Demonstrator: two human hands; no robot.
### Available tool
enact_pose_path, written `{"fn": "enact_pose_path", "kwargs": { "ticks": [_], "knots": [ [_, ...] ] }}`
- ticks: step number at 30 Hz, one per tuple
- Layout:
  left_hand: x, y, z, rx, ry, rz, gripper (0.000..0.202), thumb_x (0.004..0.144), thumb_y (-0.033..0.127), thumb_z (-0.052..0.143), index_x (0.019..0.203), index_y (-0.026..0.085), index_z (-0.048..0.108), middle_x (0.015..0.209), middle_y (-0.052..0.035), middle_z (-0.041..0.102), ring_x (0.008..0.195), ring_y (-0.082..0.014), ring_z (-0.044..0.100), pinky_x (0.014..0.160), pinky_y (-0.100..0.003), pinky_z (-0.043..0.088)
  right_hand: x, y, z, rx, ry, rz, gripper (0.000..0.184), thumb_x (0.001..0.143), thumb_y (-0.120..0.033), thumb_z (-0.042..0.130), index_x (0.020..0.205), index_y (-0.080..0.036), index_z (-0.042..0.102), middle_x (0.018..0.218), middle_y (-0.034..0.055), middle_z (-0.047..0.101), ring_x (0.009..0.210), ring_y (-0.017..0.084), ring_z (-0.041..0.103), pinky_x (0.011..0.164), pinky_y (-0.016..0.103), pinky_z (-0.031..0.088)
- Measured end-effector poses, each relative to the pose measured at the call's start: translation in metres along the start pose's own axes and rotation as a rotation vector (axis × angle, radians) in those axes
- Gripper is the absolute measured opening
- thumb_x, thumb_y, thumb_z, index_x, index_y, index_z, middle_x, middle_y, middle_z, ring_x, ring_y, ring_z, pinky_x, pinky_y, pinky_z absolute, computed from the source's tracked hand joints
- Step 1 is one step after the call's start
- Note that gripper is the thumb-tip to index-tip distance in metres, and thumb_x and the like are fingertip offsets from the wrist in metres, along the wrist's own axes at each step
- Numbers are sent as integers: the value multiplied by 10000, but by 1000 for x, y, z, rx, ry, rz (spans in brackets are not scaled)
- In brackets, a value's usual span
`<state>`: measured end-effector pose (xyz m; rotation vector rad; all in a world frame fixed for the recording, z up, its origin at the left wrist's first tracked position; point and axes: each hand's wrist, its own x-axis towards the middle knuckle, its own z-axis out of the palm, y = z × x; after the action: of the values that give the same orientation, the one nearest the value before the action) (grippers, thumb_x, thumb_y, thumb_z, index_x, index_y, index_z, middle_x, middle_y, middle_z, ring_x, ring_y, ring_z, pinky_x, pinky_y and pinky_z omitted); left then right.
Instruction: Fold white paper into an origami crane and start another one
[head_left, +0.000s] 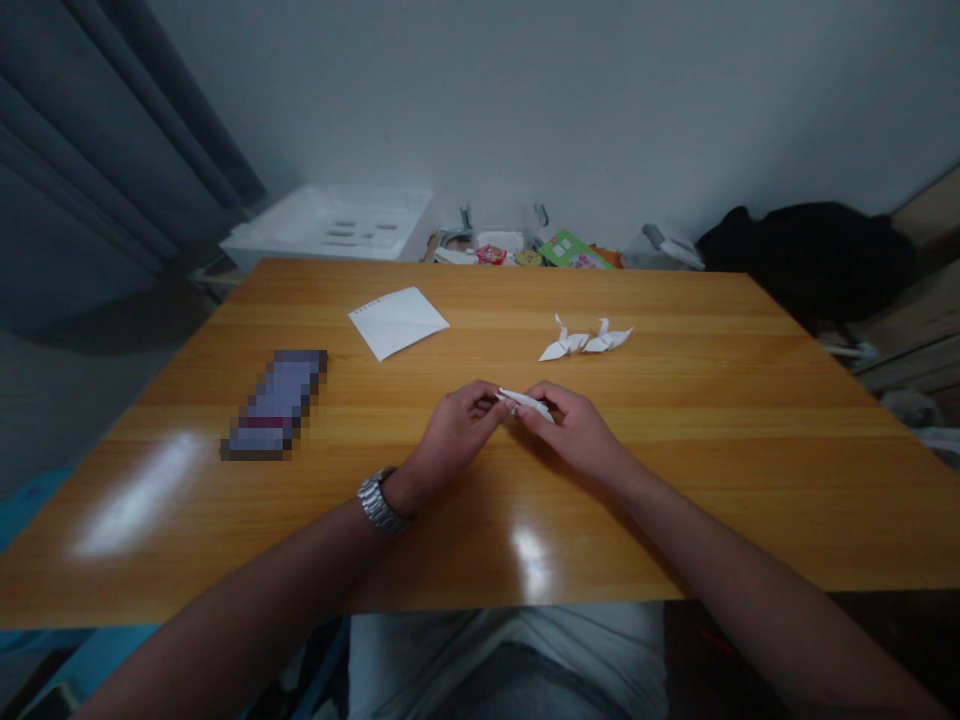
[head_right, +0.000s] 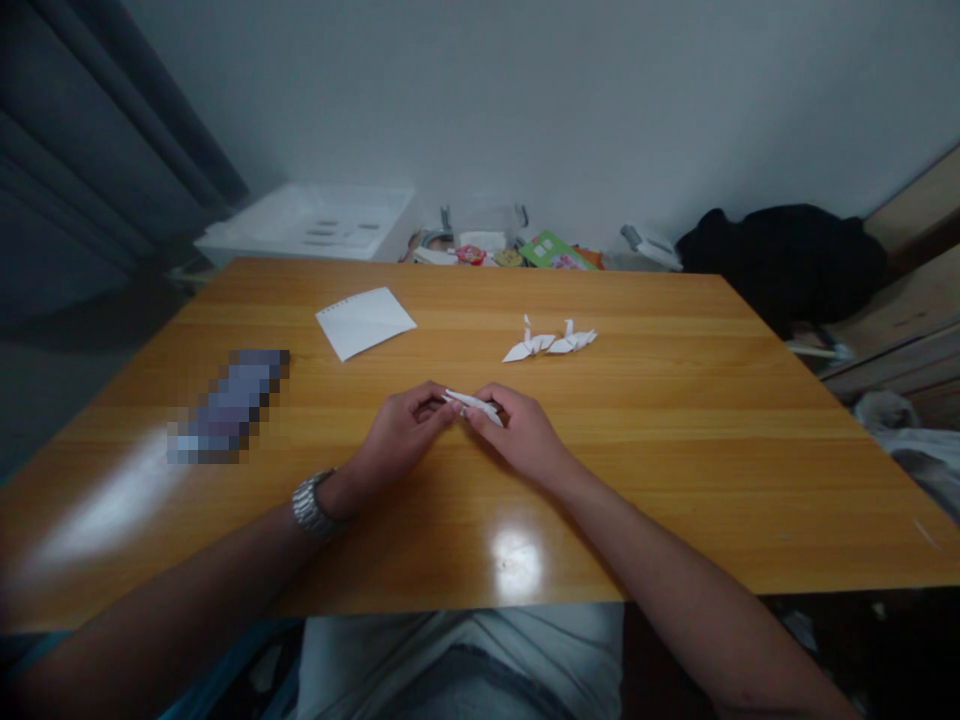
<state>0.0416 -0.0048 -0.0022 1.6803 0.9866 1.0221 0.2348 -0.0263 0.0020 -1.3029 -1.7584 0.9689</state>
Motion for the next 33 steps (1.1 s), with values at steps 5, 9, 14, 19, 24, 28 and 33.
{"fn": "enact_pose_path", "kwargs": {
  "ticks": [5,9,14,19,24,28,33],
  "knots": [
    [0,-5,1,-2,24,7,170,883,327,695,898,161,664,890,-53,750,789,-154,705,734,-265,576,0,-1,-1,-5,28,-46,230,938,-424,606,875,-206,641,742,-12,569,676,152,498,621,268,366],
    [0,-6,0,53,13,9,196,868,347,720,902,160,673,868,-44,743,785,-154,701,717,-252,568,1,-2,-2,-22,14,-45,239,936,-426,610,875,-201,659,744,-8,597,677,153,515,622,265,372],
    [-1,1,-2,178,71,74,171,899,336,689,872,168,675,844,-30,725,751,-144,674,694,-240,550,1,0,-1,-10,26,-51,247,956,-420,589,905,-195,676,812,9,656,745,168,576,681,274,411],
    [0,1,-3,237,88,95,149,915,313,677,872,170,678,847,-26,714,740,-137,654,690,-237,533,2,-1,-1,-32,17,-67,213,947,-390,601,956,-204,703,882,25,709,813,192,627,747,297,446],
    [0,0,-4,251,89,116,143,914,303,683,881,164,678,845,-25,716,725,-130,644,689,-233,519,2,-1,-1,-73,39,-115,170,914,-355,642,953,-201,704,912,34,712,846,200,638,779,308,454],
    [0,2,-5,247,59,97,176,896,326,704,841,158,694,801,-23,717,688,-127,633,654,-227,503,2,1,-2,-100,21,-95,214,919,-398,643,898,-193,700,856,34,688,792,194,614,723,302,437],
    [1,4,-7,209,27,116,212,942,328,635,849,159,723,798,-33,724,709,-133,636,641,-226,484,3,3,-3,-56,5,-83,228,934,-410,622,885,-196,683,839,22,664,777,183,589,712,293,420]
  ]
}}
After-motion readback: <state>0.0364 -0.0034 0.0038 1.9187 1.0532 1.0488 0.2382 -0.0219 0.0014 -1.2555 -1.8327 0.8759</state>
